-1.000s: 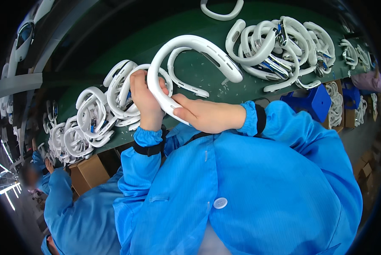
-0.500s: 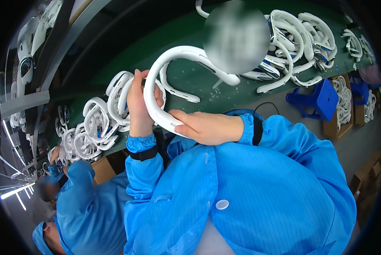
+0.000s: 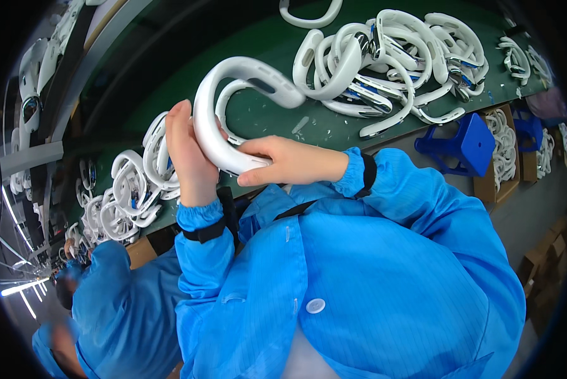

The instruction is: Manually assembling electronic components into the plastic housing of portable neck devices.

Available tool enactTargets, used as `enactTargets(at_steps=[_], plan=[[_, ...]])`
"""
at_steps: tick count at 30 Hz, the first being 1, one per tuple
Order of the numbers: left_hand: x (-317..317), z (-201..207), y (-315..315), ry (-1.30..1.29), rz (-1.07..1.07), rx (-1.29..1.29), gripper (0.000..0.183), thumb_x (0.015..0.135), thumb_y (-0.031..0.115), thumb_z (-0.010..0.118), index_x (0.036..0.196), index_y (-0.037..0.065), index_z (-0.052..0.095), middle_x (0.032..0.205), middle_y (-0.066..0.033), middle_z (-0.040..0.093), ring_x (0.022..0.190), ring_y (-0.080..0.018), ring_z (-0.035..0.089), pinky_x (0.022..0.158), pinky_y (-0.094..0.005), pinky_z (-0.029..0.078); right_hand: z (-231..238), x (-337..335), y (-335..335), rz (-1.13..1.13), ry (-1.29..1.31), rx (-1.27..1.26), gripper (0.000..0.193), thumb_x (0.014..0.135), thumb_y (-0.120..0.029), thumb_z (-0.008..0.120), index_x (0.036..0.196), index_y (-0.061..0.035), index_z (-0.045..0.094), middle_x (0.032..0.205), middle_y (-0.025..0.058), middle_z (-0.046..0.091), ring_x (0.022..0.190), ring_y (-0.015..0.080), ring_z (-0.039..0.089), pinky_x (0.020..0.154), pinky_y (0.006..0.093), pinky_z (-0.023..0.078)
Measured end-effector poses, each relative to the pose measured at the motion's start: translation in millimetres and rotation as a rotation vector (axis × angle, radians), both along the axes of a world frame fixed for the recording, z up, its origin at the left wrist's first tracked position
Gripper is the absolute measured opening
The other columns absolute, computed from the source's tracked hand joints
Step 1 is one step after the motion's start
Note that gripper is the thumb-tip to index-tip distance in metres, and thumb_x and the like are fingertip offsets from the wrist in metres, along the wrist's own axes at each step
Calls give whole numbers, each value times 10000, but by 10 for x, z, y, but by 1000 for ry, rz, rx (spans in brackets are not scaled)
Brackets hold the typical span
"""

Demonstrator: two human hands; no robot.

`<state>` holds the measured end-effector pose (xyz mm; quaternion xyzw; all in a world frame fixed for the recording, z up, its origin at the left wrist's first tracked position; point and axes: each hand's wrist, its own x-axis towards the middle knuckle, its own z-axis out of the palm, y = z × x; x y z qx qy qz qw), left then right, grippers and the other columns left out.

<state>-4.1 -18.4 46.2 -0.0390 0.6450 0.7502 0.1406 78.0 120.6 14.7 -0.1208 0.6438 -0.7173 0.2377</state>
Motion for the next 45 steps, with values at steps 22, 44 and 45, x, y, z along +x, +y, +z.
enactTargets(at_steps=[22,44,45], plan=[[356,-635,180,101,-626,-510,515,975,385,183,994,-32,485,822,-260,575,751,-380,577,672,-416,429,-234,-703,314,-510,-331,-629,483,960,-424,309,762,-55,550,498,45,511,407,124,494,395,250,421],[239,-818,352,-356,-453,-121,530,954,490,163,950,66,480,550,-93,525,390,-185,511,324,-287,418,-368,-722,198,-685,-246,-569,431,963,-305,269,922,2,570,564,51,528,444,114,489,428,241,421],[247,-857,368,-271,-412,-138,507,952,449,149,975,56,470,555,-94,527,388,-187,508,324,-290,422,-363,-723,182,-713,-189,-504,415,950,-276,269,898,-1,575,566,45,526,452,100,487,426,233,411]])
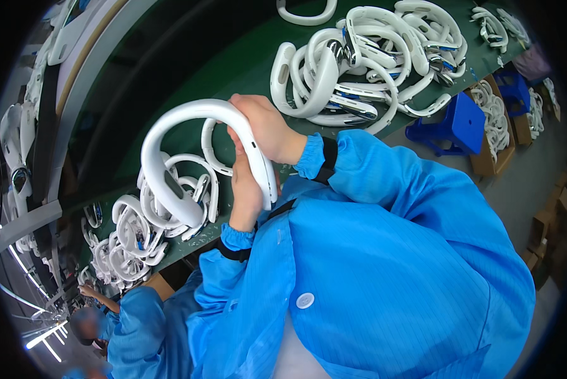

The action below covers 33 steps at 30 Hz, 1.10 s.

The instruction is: Manually assembling electronic components into the plastic housing of portable neck devices.

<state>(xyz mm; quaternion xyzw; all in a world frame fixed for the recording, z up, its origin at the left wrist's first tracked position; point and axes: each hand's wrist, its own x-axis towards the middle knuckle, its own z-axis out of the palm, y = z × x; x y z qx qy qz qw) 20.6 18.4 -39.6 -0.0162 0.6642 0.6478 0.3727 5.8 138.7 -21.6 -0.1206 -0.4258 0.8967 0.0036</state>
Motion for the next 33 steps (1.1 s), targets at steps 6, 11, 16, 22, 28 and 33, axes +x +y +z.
enactTargets(at_steps=[6,11,16,22,28,33], plan=[[-36,52,32,-40,-8,40,487,944,421,180,984,30,467,563,-112,530,392,-194,505,336,-292,429,118,-45,56,-40,26,75,335,913,-235,324,874,-7,566,580,36,521,463,86,474,436,227,409],[-106,81,28,-229,-11,226,473,938,404,211,944,15,481,576,-127,539,403,-205,518,335,-299,437,163,0,-1,-36,-33,101,351,928,-276,338,965,1,549,704,40,554,577,88,513,525,222,442],[2,172,135,10,223,102,476,914,372,234,886,-7,521,564,-109,541,393,-206,527,325,-300,430,103,102,-172,-134,85,208,409,952,-311,316,1132,14,489,800,59,550,667,96,517,623,231,452],[-70,132,69,-42,144,131,484,914,367,204,892,-5,513,588,-128,553,410,-215,532,345,-311,439,102,53,-193,-86,117,154,383,962,-306,308,1060,-5,524,744,43,543,633,93,509,572,226,433],[35,232,63,-26,172,161,430,924,358,270,870,0,502,592,-127,556,419,-218,536,359,-301,442,212,-58,-111,48,35,48,393,970,-316,291,940,-17,544,671,45,554,553,99,499,515,233,424],[-59,313,92,82,244,119,439,925,361,261,913,-5,505,598,-123,559,422,-211,541,352,-296,437,287,-84,-163,-108,75,76,393,963,-282,284,924,-3,558,662,67,560,534,110,514,498,245,435]])
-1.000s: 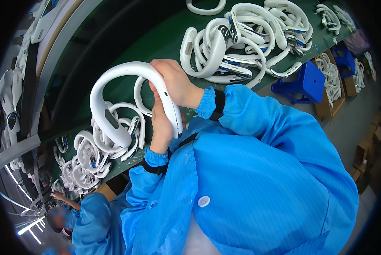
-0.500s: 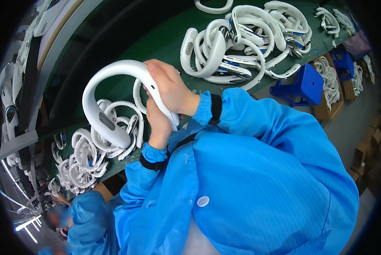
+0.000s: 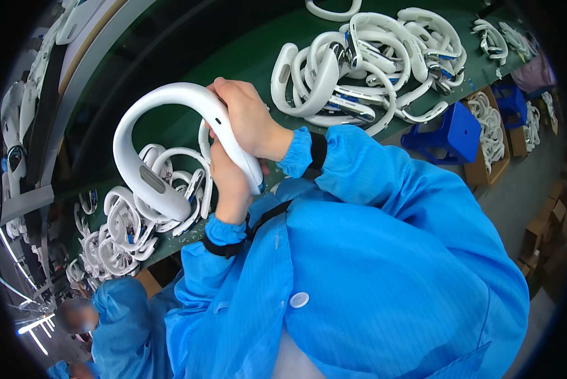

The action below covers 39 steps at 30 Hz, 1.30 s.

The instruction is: Manually assembling electronic components into the plastic housing of portable neck devices.

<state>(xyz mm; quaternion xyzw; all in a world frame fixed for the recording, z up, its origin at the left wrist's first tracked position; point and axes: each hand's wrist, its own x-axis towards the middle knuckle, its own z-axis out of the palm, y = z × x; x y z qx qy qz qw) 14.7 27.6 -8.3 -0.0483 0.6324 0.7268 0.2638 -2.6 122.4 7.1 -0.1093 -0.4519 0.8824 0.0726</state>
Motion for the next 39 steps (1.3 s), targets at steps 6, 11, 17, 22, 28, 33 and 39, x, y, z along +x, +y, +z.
enactTargets(at_steps=[6,11,17,22,28,33,39], plan=[[-187,108,-51,-208,-86,71,397,933,313,256,933,-3,496,588,-122,550,394,-223,520,336,-314,424,-24,4,-109,-50,25,12,354,942,-254,322,1098,0,513,780,72,577,667,111,525,624,237,451],[-81,-57,-12,-83,126,-3,354,941,312,317,1073,49,513,950,-85,595,844,-166,598,682,-268,494,-41,121,-138,-147,138,188,310,926,-229,370,1135,-20,462,870,82,565,723,120,516,646,255,429],[-224,66,-152,20,45,94,435,950,391,290,1088,30,489,994,-97,580,901,-191,576,787,-319,470,3,74,-170,-195,85,30,335,929,-220,332,1212,-50,389,924,81,571,792,100,532,671,228,438],[-208,207,-233,299,97,46,552,946,479,323,1085,-26,497,964,-117,600,847,-181,606,718,-309,501,52,69,-172,-17,186,-220,332,945,-222,355,1224,-53,419,1019,62,544,928,116,500,841,270,396],[-241,142,-401,36,-48,296,599,915,536,343,1015,-36,492,722,-125,584,543,-234,614,430,-298,504,-11,212,129,379,98,-63,449,945,-259,420,1314,-6,386,1170,110,541,1039,145,528,845,296,428],[-262,54,-389,-31,-125,490,514,892,475,460,1054,-12,477,728,-136,592,545,-220,611,436,-266,505,5,204,92,508,101,25,428,957,-229,421,1320,-7,378,854,4,552,636,23,494,536,158,400],[-278,103,-306,-121,25,365,427,913,373,478,1126,4,444,824,-131,602,611,-193,614,509,-279,519,-38,199,22,492,-66,-86,443,957,-207,412,1349,-19,321,1121,61,518,978,77,501,801,226,437]])
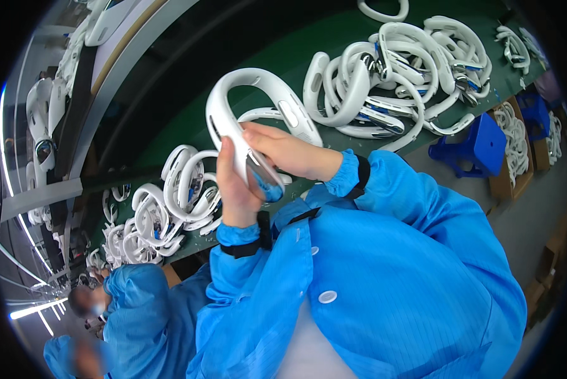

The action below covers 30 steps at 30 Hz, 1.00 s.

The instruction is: Manually assembling electronic components into the plastic housing of portable neck devices.

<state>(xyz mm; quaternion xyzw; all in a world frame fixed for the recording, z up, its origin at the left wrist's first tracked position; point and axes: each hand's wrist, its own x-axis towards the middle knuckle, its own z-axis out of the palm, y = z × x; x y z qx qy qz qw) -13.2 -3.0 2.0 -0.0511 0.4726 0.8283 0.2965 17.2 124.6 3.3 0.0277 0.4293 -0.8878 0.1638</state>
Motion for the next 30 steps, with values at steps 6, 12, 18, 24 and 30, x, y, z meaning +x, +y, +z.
enactTargets(at_steps=[6,12,18,24,30], plan=[[-146,-503,-116,855,243,-890,474,979,410,284,1188,4,409,1079,-105,477,955,-198,477,858,-323,385,-342,-70,-62,-19,199,269,543,872,-79,537,1345,39,298,1242,113,476,1138,151,453,968,283,365],[-231,-573,-959,375,225,-838,317,956,269,400,925,-9,550,790,-31,493,733,-111,425,674,-242,369,-473,-914,-25,173,211,757,402,848,-137,580,1205,13,470,941,96,597,848,131,563,753,264,458],[179,-1237,-1824,185,362,-945,175,897,163,519,865,-5,556,720,-9,514,654,-79,421,593,-220,350,-973,-2026,31,77,374,1536,367,800,-224,567,1145,-101,546,950,157,641,874,333,620,771,428,481],[223,-1490,-1978,160,406,-987,138,864,113,528,834,-15,571,708,-12,525,641,-86,431,582,-237,366,-1997,-2312,529,70,69,1921,532,759,-243,580,1276,-188,473,1292,109,463,1168,379,442,915,529,414],[36,-1228,-1719,770,105,-1640,159,741,93,630,889,48,592,901,-163,528,908,-347,459,811,-410,382,-2181,-1723,881,-80,226,1846,545,750,-216,580,1267,-105,450,1342,154,390,1163,410,423,953,470,397]])
